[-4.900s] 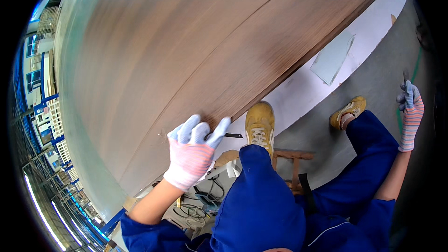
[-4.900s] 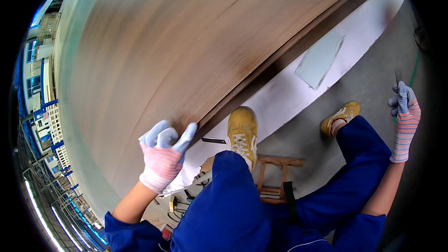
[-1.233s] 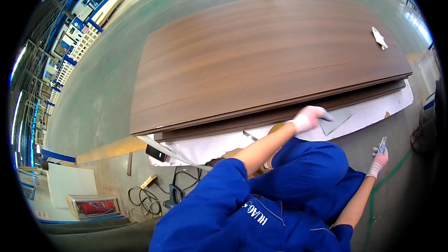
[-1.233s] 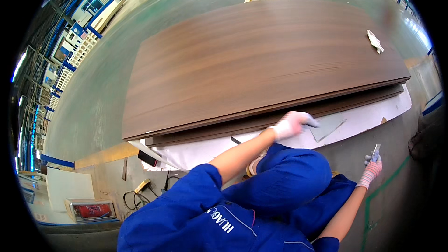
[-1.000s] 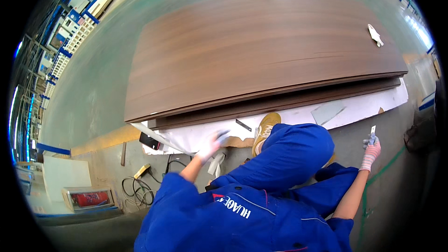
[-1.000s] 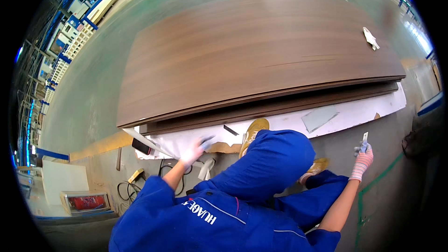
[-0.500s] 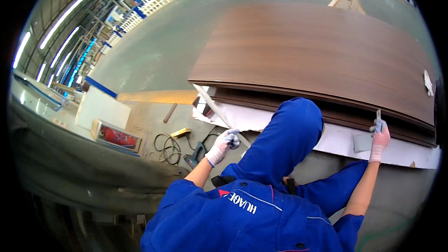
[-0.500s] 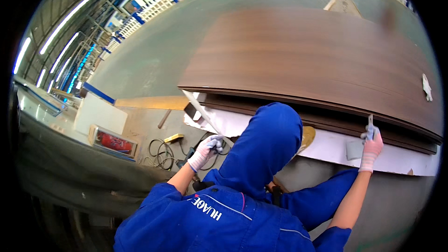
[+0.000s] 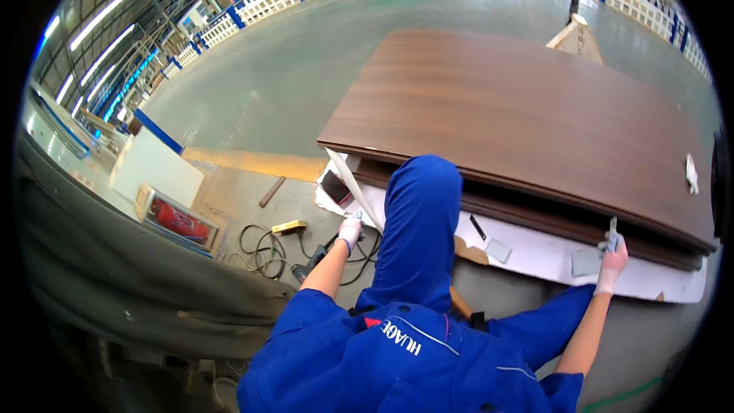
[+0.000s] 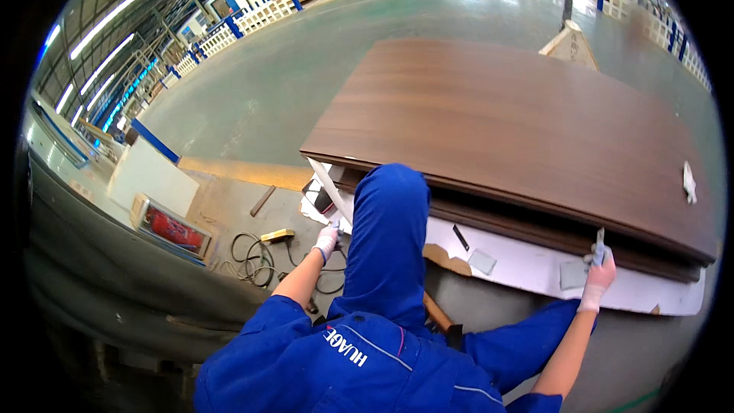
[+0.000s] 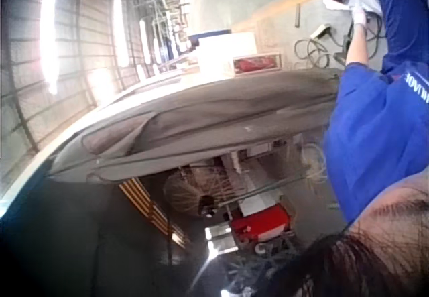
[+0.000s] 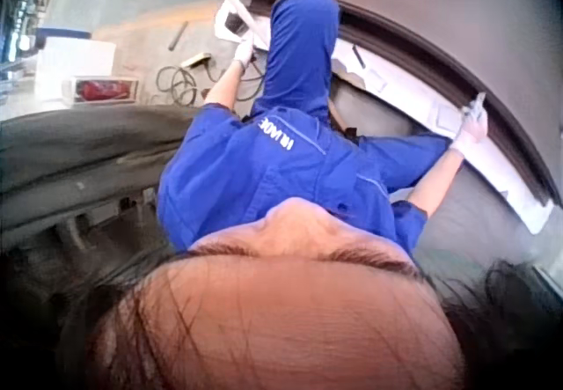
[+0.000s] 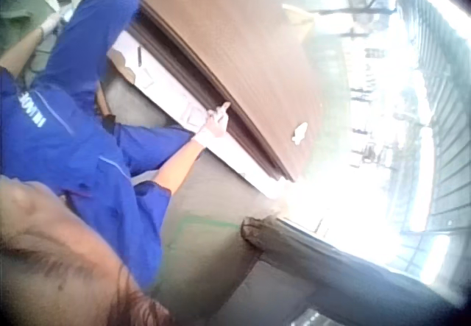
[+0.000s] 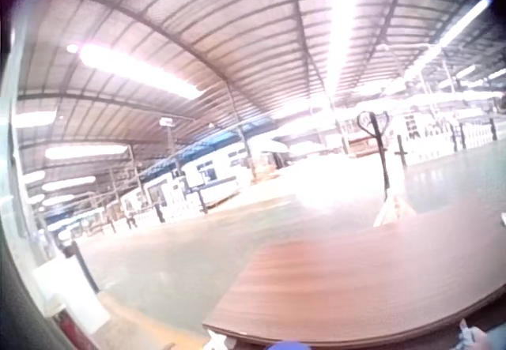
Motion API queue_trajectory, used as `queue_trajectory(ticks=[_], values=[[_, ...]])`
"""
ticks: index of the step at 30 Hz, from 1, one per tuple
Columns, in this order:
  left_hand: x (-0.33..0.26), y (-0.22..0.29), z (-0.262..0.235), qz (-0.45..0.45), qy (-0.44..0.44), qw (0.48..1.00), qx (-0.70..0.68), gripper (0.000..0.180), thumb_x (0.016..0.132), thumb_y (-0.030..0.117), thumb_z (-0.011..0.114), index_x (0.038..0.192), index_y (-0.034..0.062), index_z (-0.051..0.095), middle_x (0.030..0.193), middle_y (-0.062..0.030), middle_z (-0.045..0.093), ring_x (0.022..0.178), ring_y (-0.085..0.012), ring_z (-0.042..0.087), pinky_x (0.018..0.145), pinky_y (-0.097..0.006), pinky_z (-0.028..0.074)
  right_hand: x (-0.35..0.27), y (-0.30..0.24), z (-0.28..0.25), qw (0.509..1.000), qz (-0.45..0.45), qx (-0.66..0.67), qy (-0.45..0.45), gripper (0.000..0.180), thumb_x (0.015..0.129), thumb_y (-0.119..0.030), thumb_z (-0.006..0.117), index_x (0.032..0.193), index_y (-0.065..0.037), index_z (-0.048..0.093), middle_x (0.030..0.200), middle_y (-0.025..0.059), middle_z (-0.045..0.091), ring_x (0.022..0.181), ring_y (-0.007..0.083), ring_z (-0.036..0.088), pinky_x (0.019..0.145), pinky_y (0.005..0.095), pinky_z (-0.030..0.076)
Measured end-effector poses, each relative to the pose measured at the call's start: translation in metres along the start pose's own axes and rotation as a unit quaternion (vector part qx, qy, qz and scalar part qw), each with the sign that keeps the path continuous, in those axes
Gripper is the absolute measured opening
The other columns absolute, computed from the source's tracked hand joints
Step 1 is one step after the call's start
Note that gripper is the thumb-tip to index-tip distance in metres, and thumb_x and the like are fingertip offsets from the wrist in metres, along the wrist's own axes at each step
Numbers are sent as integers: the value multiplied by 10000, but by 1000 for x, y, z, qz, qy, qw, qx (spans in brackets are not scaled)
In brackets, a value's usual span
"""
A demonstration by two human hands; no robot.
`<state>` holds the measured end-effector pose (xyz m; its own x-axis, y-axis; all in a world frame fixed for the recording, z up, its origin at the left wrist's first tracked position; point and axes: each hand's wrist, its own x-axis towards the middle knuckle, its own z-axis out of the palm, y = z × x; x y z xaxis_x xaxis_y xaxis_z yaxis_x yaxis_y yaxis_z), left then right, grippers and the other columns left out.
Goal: The person sits on the floor and uses a utility knife to trim the edges of stacked wooden panels. They repeatedly scrape and wipe the panel edges, occasionally adjusting the panels and using a cloth to clean the surface.
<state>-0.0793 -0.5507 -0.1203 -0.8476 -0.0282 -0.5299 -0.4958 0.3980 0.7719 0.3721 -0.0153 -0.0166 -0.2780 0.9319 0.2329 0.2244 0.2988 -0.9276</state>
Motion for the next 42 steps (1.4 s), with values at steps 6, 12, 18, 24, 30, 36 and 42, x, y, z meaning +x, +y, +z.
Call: queue_trajectory(ticks=[6, 12, 18, 24, 30, 36, 42], values=[[133, 45, 4, 233, 198, 944, 122, 719, 818, 539, 587, 1240, -31, 475, 1086, -231, 615, 1045, -383, 558, 941, -382, 423, 25, 72, -36, 996, 61, -10, 60, 192, 912, -95, 461, 1012, -71, 623, 755, 0, 596, 527, 70, 514, 430, 206, 371], [148, 110, 2, 264, 27, 954, -139, 380, 873, 340, 624, 1057, 8, 609, 787, -70, 628, 692, -173, 580, 638, -310, 481, 16, 62, -12, 997, 20, -33, 65, 167, 926, -187, 525, 957, -36, 591, 651, 21, 543, 518, 91, 520, 411, 218, 368], [174, 62, -72, 181, 45, 977, -107, 187, 949, 178, 496, 939, 90, 661, 587, 35, 495, 472, -61, 409, 429, -223, 330, 66, 75, 72, 990, 104, 89, 30, 182, 923, -185, 541, 1044, -57, 590, 896, 46, 638, 558, 91, 541, 437, 198, 401], [217, 31, -118, 125, -7, 987, -101, 187, 932, 130, 493, 950, 88, 675, 573, 21, 492, 465, -72, 420, 425, -233, 338, 44, -30, 224, 999, -47, 26, 4, 227, 959, -247, 509, 1028, -61, 618, 797, -10, 615, 584, 28, 495, 494, 170, 378], [225, -45, -186, 118, 211, 969, 45, 175, 819, 102, 553, 918, 90, 697, 724, -86, 651, 597, -165, 615, 579, -326, 494, 4, -65, 253, 998, -22, 19, -53, 257, 962, -278, 499, 928, -50, 613, 640, 8, 579, 478, 39, 440, 452, 183, 355], [149, -120, -261, 23, 372, 926, 60, 199, 893, 205, 537, 903, 72, 686, 788, -110, 670, 704, -216, 639, 675, -352, 487, 5, -66, 230, 995, -52, 13, -82, 280, 959, -286, 512, 905, -30, 611, 610, 10, 567, 473, 39, 422, 454, 181, 337], [70, -72, -296, -60, 271, 904, 324, 341, 863, 388, 493, 998, 132, 673, 1004, -164, 647, 945, -345, 616, 787, -431, 485, 27, -101, 266, 990, -46, 21, -128, 274, 947, -307, 537, 933, -47, 625, 655, -11, 566, 526, 29, 454, 464, 175, 340]])
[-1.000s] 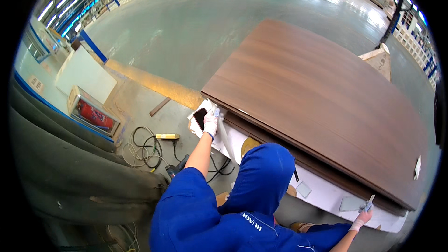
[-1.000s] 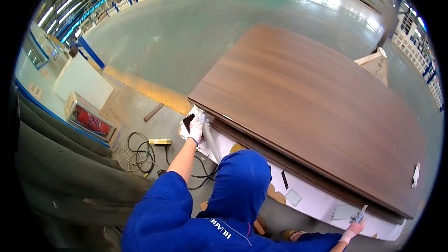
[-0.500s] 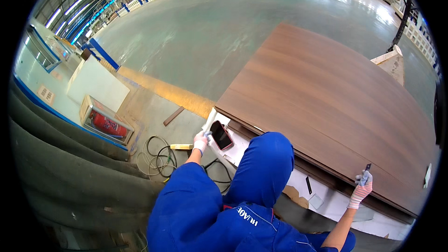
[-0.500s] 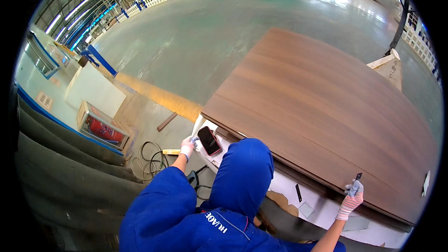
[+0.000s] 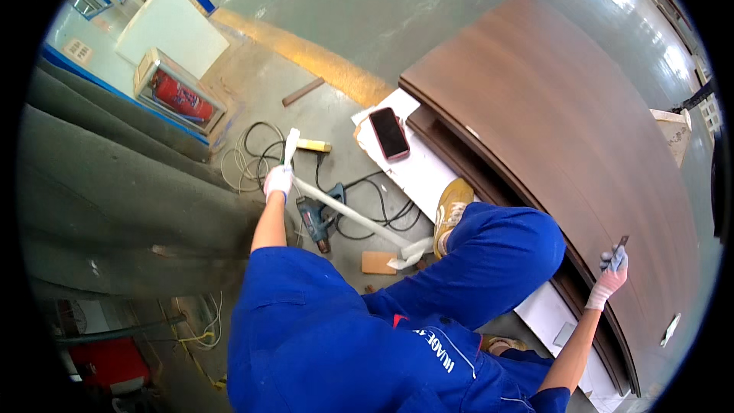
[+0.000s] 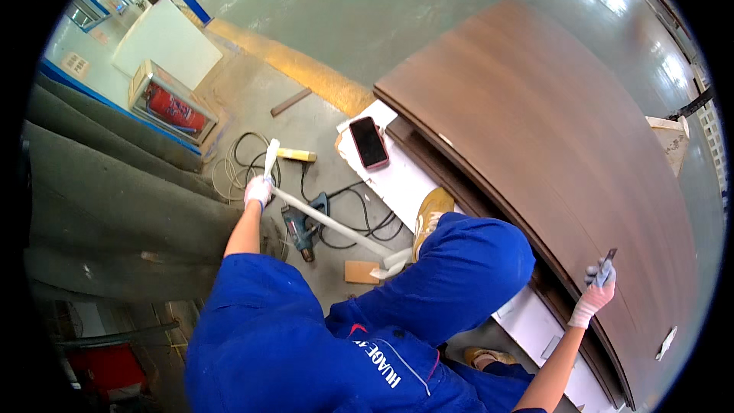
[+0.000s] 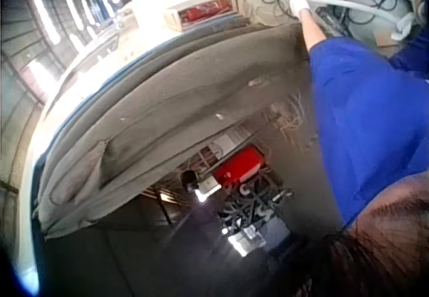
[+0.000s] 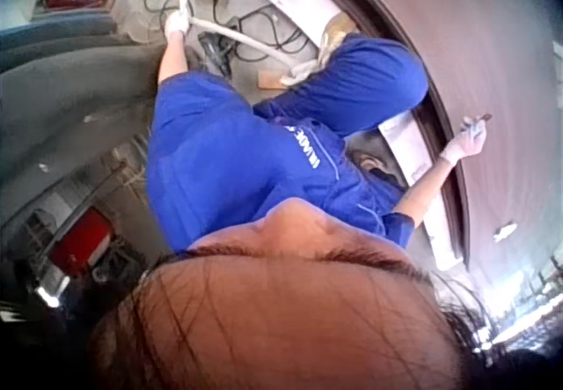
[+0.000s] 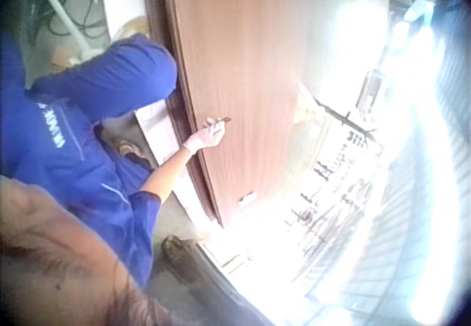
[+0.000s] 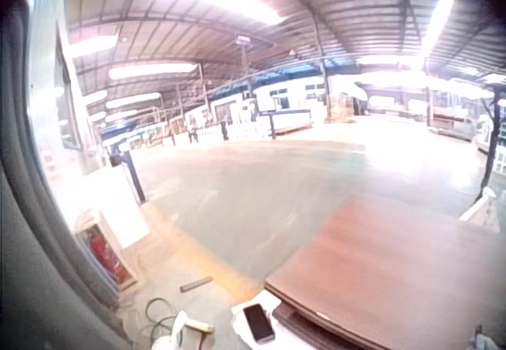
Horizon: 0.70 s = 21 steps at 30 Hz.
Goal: The person sits on the floor and uses a utility knife to trim the edges of stacked wooden panels. They repeatedly scrape and wipe the panel edges, occasionally adjusting the panels and using a cloth to clean the surface.
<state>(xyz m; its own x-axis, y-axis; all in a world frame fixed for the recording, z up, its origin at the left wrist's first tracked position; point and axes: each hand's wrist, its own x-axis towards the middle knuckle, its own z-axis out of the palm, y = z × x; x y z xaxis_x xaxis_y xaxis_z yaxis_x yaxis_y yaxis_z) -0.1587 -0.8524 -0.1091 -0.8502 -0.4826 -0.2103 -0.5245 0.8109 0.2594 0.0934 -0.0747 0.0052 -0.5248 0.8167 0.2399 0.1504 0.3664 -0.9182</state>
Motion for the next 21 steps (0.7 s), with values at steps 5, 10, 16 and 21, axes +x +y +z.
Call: queue_trajectory(ticks=[5, 10, 16, 21], values=[[29, 3, -2, -47, -29, 853, -519, 211, 928, 189, 502, 883, 25, 627, 712, -74, 612, 542, -164, 592, 450, -292, 495, -16, 1, 9, 996, 35, 63, -56, 305, 919, -364, 579, 891, -63, 623, 632, -1, 570, 484, 34, 435, 449, 180, 333], [39, 31, -61, 47, -32, 785, -616, 184, 907, 143, 521, 871, -1, 630, 760, -123, 643, 597, -206, 637, 505, -298, 526, -23, 23, -14, 991, 108, 77, -34, 289, 908, -360, 597, 900, -72, 619, 606, 4, 569, 463, 31, 424, 429, 164, 311], [43, -16, -105, 126, 45, 850, -510, 213, 922, 189, 524, 1049, 39, 608, 807, -62, 636, 699, -162, 642, 583, -270, 512, -29, 37, -10, 973, 171, 156, 12, 284, 891, -354, 625, 889, -70, 609, 614, 5, 555, 461, 32, 402, 403, 169, 295], [-107, 34, 52, 332, -252, 906, 75, 369, 802, 360, 571, 934, 29, 665, 807, -194, 659, 778, -325, 644, 716, -418, 501, -30, 27, 0, 976, 172, 120, 56, 291, 889, -359, 626, 918, -70, 615, 614, 5, 558, 462, 33, 407, 409, 172, 309]])
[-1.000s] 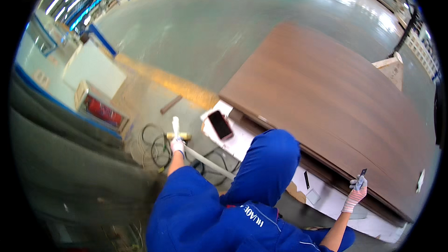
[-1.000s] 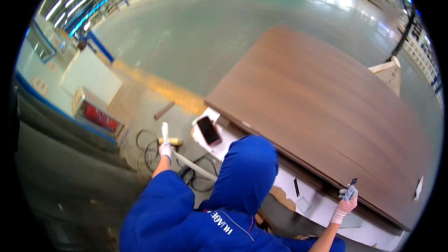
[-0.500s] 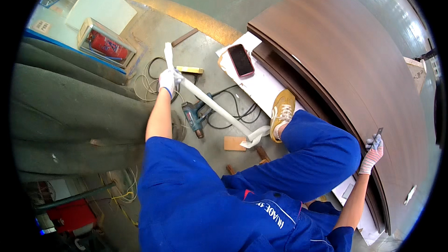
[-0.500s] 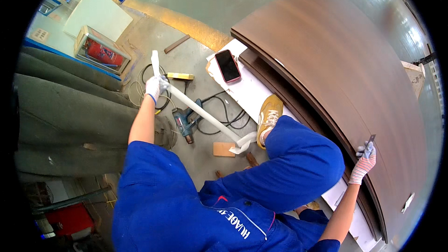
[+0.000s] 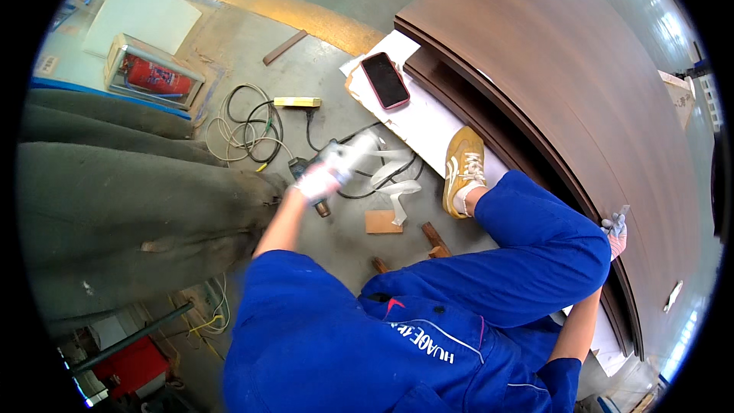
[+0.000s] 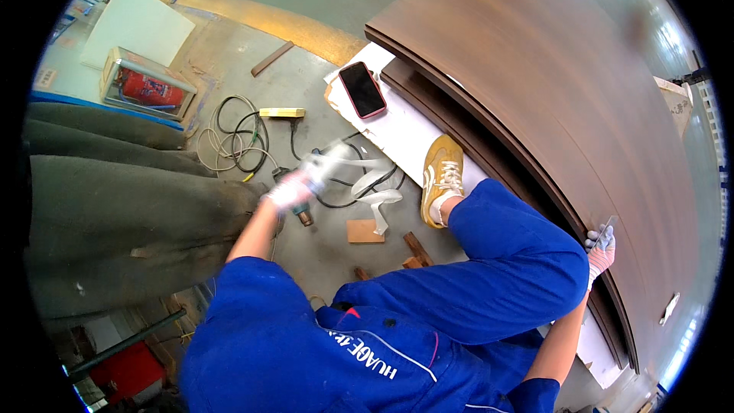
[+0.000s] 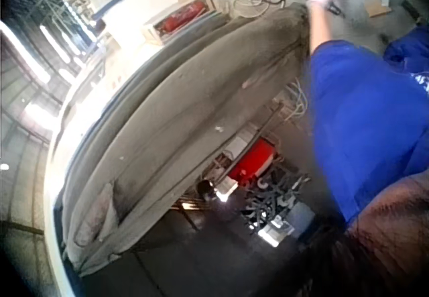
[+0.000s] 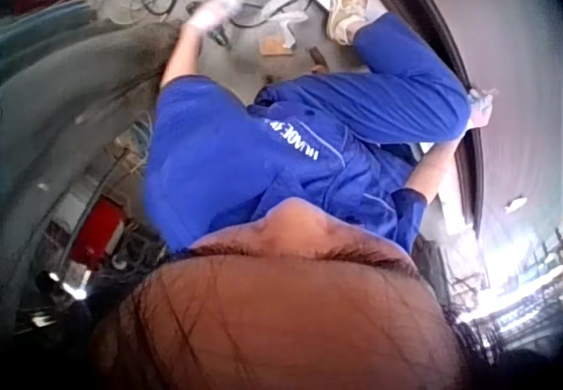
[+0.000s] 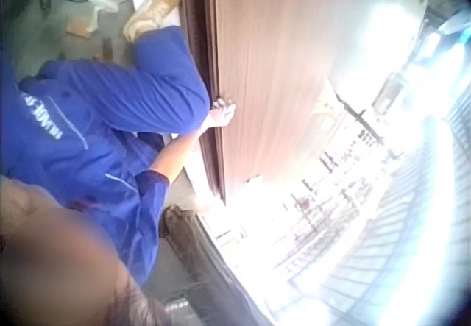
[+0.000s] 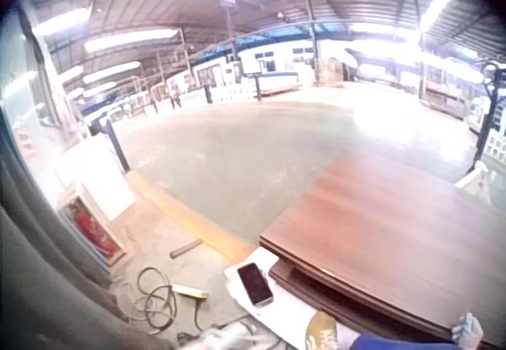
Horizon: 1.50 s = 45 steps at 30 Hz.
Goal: The person sits on the floor and uses a utility knife to trim the edges of stacked wooden panels. They repeatedly scrape and wipe the panel edges, occasionally adjusting the panels and using a cloth to clean the surface.
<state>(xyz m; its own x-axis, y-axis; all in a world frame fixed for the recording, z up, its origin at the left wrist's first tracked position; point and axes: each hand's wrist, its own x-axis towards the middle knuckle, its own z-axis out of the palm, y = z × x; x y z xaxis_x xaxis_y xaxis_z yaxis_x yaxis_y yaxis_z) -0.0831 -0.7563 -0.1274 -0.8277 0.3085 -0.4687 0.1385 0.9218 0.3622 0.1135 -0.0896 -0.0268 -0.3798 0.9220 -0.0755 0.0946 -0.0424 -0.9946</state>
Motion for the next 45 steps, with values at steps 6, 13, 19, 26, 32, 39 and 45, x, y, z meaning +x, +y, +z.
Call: queue_trajectory(ticks=[6, 13, 19, 26, 32, 39, 45], values=[[29, 90, 175, 78, -337, 936, 61, 537, 725, 395, 705, 1203, 181, 590, 1118, -190, 619, 1035, -310, 605, 859, -404, 494, 6, -11, -7, 995, -45, -89, 9, 320, 902, -385, 600, 914, -66, 623, 627, 11, 589, 483, 40, 465, 439, 172, 344], [44, 101, 261, -26, -258, 954, 151, 474, 671, 337, 748, 1062, 80, 674, 1135, -157, 623, 1052, -301, 597, 861, -408, 492, -24, -36, 2, 985, -104, -137, 27, 302, 926, -350, 568, 902, -54, 626, 619, 17, 587, 474, 46, 471, 434, 177, 357], [42, 60, 249, -30, -83, 995, -57, 327, 752, 299, 641, 932, 30, 690, 970, -195, 662, 897, -315, 645, 778, -387, 509, -127, 38, 1, 901, -190, -324, -219, 198, 921, -174, 508, 932, -28, 641, 766, 64, 636, 627, 147, 582, 583, 267, 467], [42, -17, 124, -132, 36, 738, -661, 272, 816, 217, 700, 995, 21, 641, 831, -21, 631, 722, -129, 584, 613, -283, 505, -123, 156, 3, 929, 203, -190, -244, 262, 919, -251, 554, 864, -20, 665, 648, 101, 644, 532, 153, 583, 498, 282, 448], [-9, 67, -79, 83, 167, 722, -666, 201, 887, 207, 595, 995, 38, 593, 849, -28, 624, 682, -132, 566, 598, -261, 467, -107, 176, 24, 796, 39, -516, -314, 337, 818, -236, 550, 1090, -43, 603, 1091, 254, 596, 1028, 399, 562, 889, 456, 444], [-93, 206, -189, 241, -10, 501, -831, 277, 860, 248, 636, 1078, 85, 583, 963, -34, 605, 797, -187, 530, 715, -345, 431, -128, 62, 34, 816, -53, -515, -258, 296, 888, -278, 535, 1094, -82, 614, 1061, 211, 619, 992, 394, 572, 845, 449, 465], [-138, 354, -185, 259, -211, 486, -808, 322, 873, 369, 566, 1062, 111, 602, 1009, -37, 617, 838, -180, 520, 663, -320, 424, -175, -53, 64, 899, -167, 156, -374, 974, 808, -567, 601, 1484, -101, 78, 1499, 129, 246, 1290, 277, 392, 962, 393, 415]])
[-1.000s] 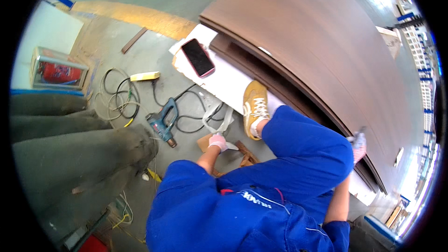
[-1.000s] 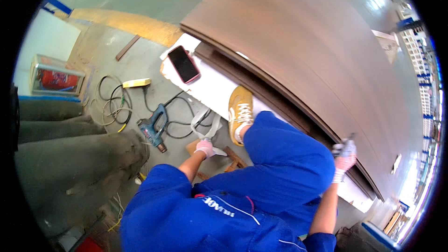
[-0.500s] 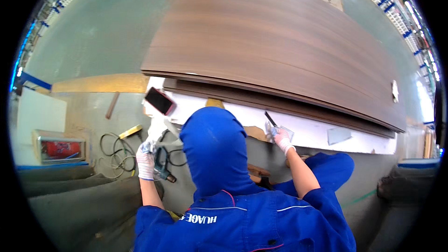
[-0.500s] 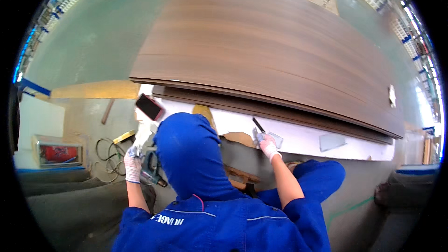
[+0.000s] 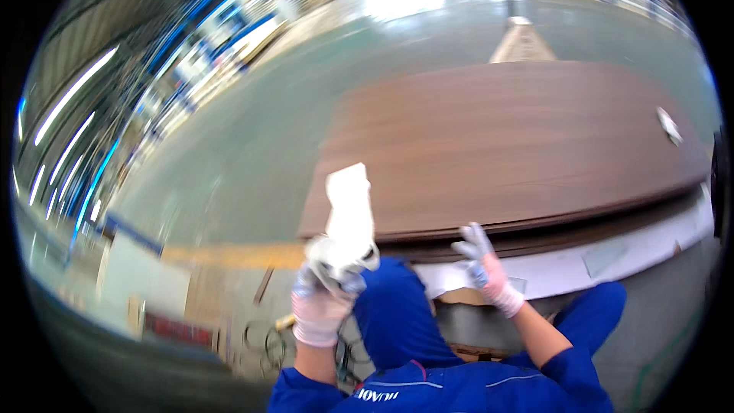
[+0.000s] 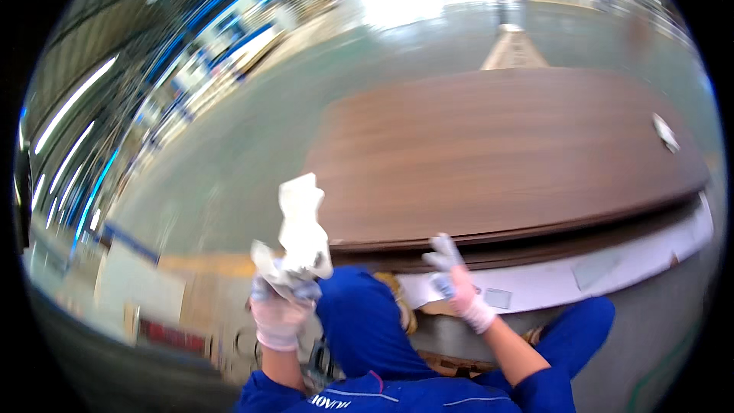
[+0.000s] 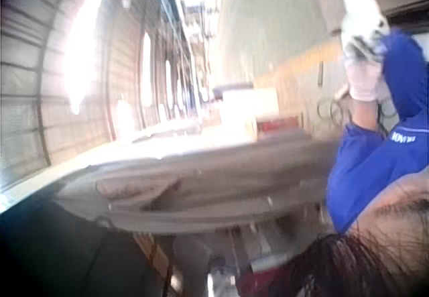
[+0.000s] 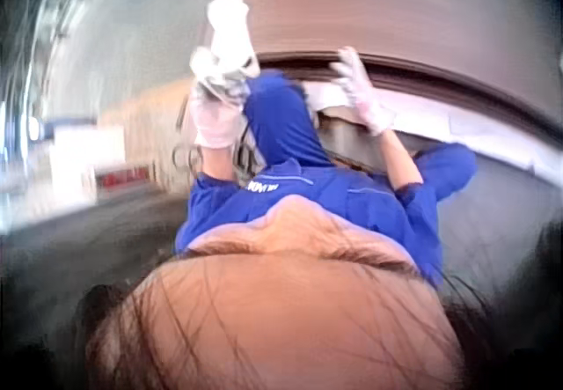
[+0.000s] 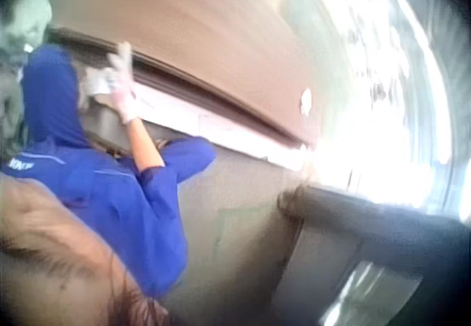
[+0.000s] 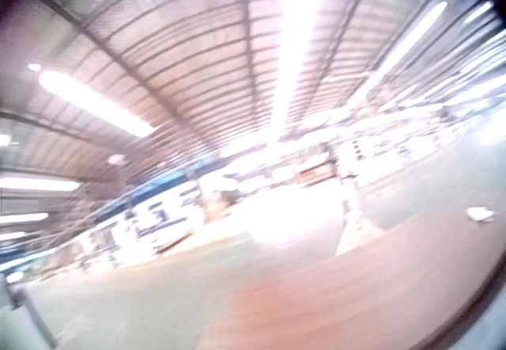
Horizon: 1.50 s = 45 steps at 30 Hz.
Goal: The person sits on the floor and uses a utility knife to trim the edges of stacked wooden panels. They repeatedly scrape and wipe the panel edges, occasionally adjusting the panels and using a cloth to clean the surface.
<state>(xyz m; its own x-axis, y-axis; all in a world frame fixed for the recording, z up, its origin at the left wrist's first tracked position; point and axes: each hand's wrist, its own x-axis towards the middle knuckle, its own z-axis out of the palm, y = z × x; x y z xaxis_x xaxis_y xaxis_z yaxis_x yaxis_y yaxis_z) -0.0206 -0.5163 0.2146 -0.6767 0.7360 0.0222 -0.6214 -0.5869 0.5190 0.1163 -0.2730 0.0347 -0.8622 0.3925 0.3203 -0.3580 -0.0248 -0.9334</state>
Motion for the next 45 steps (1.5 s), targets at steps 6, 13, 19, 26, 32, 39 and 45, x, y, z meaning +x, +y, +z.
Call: queue_trajectory(ticks=[6, 13, 19, 26, 32, 39, 45], values=[[57, -116, 21, -220, -30, 971, -89, 421, 898, 298, 505, 1243, 58, 489, 1119, -103, 585, 806, -201, 543, 730, -322, 425, 22, -76, 28, 954, -185, 230, 58, 1217, 699, -520, 749, 1455, -266, -170, 1539, 118, -8, 1397, 295, 136, 1073, 470, 273], [58, -175, 13, -290, -41, 953, 80, 466, 911, 380, 524, 1249, 61, 485, 1185, -104, 571, 1023, -258, 570, 865, -397, 473, -6, -105, 9, 974, -123, 36, 189, 960, 732, -298, 789, 1455, -144, 175, 1419, 162, 330, 1284, 255, 370, 1027, 370, 349], [38, -200, 6, -297, -158, 917, 216, 771, 848, 591, 502, 1370, 45, 351, 1303, -106, 468, 1092, -258, 541, 864, -348, 461, -15, -89, -22, 921, -101, 206, 314, 405, 868, -106, 611, 1238, 15, 499, 1109, 107, 606, 1020, 166, 586, 885, 298, 478], [25, -167, 30, -381, -305, 861, 141, 997, 793, 690, 505, 1491, 200, -13, 1522, -194, 112, 1132, -401, 525, 865, -382, 490, -46, -79, -108, 814, -215, 287, 457, 358, 878, -165, 593, 1201, -52, 488, 1090, 116, 577, 992, 218, 597, 822, 379, 530], [66, -126, 65, 130, -273, 795, 525, 803, 876, 328, 568, 1454, -19, 133, 1492, -177, 232, 1378, -268, 240, 1111, -369, 192, -49, -113, -48, 948, 21, 263, 175, 470, 832, -140, 641, 1248, 3, 477, 1151, 96, 576, 1074, 208, 565, 931, 359, 463], [42, -153, 89, 329, -413, 433, 731, 672, 703, 423, 652, 1233, 31, 519, 1250, -210, 496, 1164, -375, 481, 1009, -498, 314, -47, -121, 8, 901, 66, 428, 8, 539, 892, -246, 526, 1372, -66, 358, 1255, 43, 488, 1059, 161, 526, 907, 316, 433], [29, -173, 68, 332, -438, 512, 660, 599, 714, 482, 637, 1108, 37, 573, 1127, -213, 539, 1053, -408, 513, 920, -512, 384, -44, -145, 45, 960, -131, 198, 146, 551, 887, -149, 466, 1408, -79, 300, 1258, 40, 443, 1031, 144, 471, 923, 309, 388]])
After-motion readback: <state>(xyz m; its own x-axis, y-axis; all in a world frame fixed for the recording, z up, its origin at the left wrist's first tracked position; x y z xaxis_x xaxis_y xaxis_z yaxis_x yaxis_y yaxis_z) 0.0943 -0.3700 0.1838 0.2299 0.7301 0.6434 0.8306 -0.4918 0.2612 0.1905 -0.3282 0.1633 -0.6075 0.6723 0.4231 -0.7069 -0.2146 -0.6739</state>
